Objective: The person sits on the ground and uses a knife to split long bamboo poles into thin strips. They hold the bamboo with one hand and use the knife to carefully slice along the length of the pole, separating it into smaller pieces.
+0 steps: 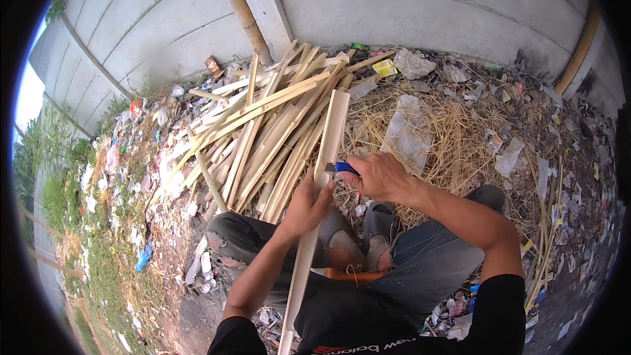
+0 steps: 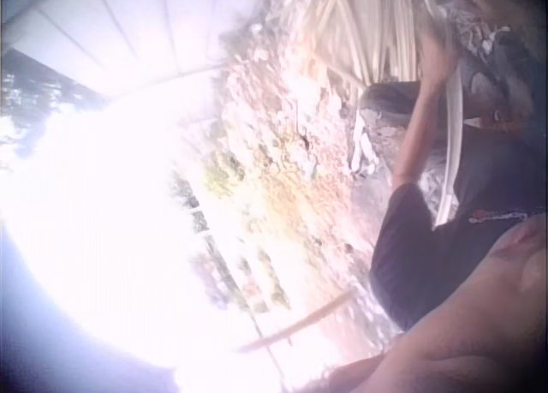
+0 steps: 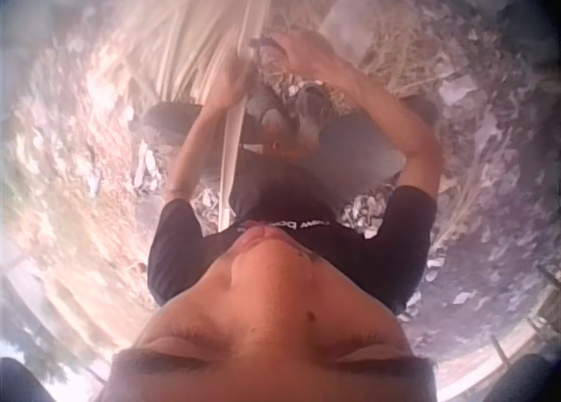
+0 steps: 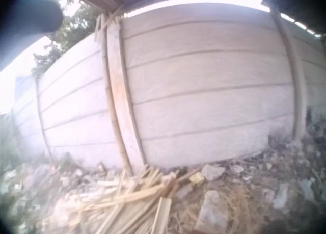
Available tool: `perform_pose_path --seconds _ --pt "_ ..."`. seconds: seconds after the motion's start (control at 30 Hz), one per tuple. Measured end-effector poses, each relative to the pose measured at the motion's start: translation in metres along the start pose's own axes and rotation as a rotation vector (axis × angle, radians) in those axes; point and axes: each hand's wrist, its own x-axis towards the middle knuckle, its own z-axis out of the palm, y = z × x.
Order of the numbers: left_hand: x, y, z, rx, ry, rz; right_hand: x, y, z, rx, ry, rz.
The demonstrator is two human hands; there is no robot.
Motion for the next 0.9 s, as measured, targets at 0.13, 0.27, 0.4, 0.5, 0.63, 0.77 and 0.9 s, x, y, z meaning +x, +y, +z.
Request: perform_pose_path --seconds 0.13,0.27,0.4,0.5,0.63,0.77,0.9 --pt "0.011 -0.015 0.014 0.094 -0.220 -0.198 0.002 0.080 -0.005 -0.104 0.180 0.366" --pt "-0.034 -0.040 0.032 -0.009 -0.517 -0.233 -0.076 0.272 -0.127 -0.154 0.698 0.845" --pt "0.003 -0.062 0.012 -0.174 -0.267 -0.348 -0.102 0.270 -0.116 0.143 0.895 0.880" --pt "0.043 -0.051 0.012 -0.266 -0.143 -0.334 -0.098 0.235 -0.083 0.352 0.633 0.787" --pt "0.060 -0.035 0.029 -0.238 -0.179 -0.414 -0.072 0.142 -0.048 0.309 0.387 0.559" --pt "0.064 -0.058 0.045 -0.281 -0.268 -0.458 -0.069 0.102 -0.019 0.379 0.103 0.411" --pt "0.064 -0.076 0.055 -0.325 -0.305 -0.509 -0.067 0.081 0.025 0.357 -0.035 0.277"
